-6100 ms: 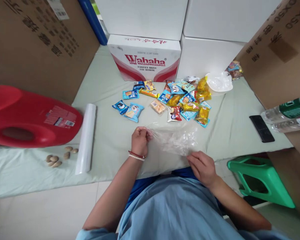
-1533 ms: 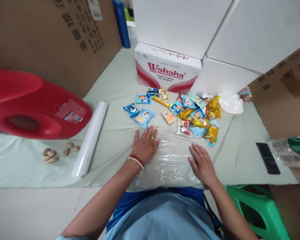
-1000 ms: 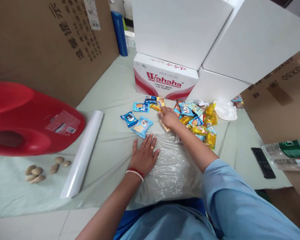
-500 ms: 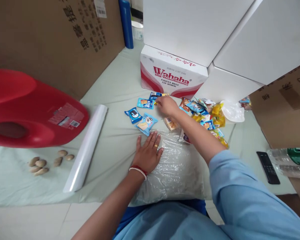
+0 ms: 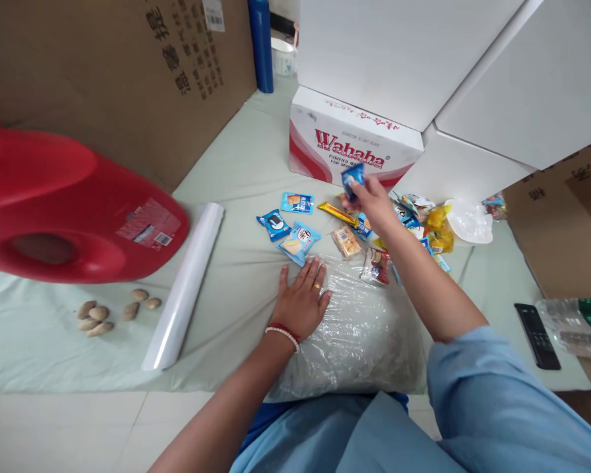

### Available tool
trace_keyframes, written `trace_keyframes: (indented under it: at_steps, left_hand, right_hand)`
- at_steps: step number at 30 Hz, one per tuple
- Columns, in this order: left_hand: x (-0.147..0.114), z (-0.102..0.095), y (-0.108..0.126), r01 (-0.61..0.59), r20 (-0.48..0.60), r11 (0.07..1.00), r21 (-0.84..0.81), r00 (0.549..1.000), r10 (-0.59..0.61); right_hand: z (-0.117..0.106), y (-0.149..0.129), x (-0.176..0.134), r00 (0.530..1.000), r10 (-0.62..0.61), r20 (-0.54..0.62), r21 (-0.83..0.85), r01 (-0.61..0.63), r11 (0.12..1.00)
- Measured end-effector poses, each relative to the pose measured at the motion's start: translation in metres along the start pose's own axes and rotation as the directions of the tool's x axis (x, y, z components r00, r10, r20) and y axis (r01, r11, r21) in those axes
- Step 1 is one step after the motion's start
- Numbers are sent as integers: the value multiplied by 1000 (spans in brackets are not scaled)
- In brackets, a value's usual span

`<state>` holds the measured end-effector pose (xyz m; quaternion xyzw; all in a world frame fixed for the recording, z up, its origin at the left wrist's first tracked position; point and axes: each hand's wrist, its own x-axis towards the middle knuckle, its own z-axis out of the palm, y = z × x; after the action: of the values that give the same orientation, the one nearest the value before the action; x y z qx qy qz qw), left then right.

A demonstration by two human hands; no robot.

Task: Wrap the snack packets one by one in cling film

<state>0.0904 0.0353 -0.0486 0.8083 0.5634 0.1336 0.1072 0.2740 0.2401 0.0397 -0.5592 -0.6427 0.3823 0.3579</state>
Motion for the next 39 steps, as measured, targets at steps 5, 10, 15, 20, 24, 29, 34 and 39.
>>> trace_keyframes:
  at_steps: [5,10,15,20,24,29,34,39]
  left_hand:
    - [0,1,-1,-10,-10,1000,-7,1000,10]
    - [0,0,-1,-23,1,1000,7,1000,23]
    - [1,-1,1,-15,10,1000,16,1000,14]
    - [1,-1,1,1,37,1000,26,999,-2]
    - [2,-4,2,14,66,1000,27,998,-16]
    - [2,-5,3,10,79,1000,11,997,-11]
    - [0,-2,2,1,33,1000,-22,999,0]
    - [0,-3,2,-12,12,999,-53,1000,13]
  right_hand:
    - [-44,17,-124,818,122,562,101,-215,971]
    - [-25,15,-186,537,127,834,-163,18,987]
    - [-5,-25,-165,845,178,505,-671,254,697]
    - [61,-60,-84,889,-74,451,-664,390,639]
    - [148,-63,-28,922,-62,383,-666,322,673]
    - [164,-65,-14,921,-129,368,-584,337,739]
    - [57,-45,-72,868,-303,392,-148,385,911]
    - [-31,-9,-167,812,-265,520,-142,388,911]
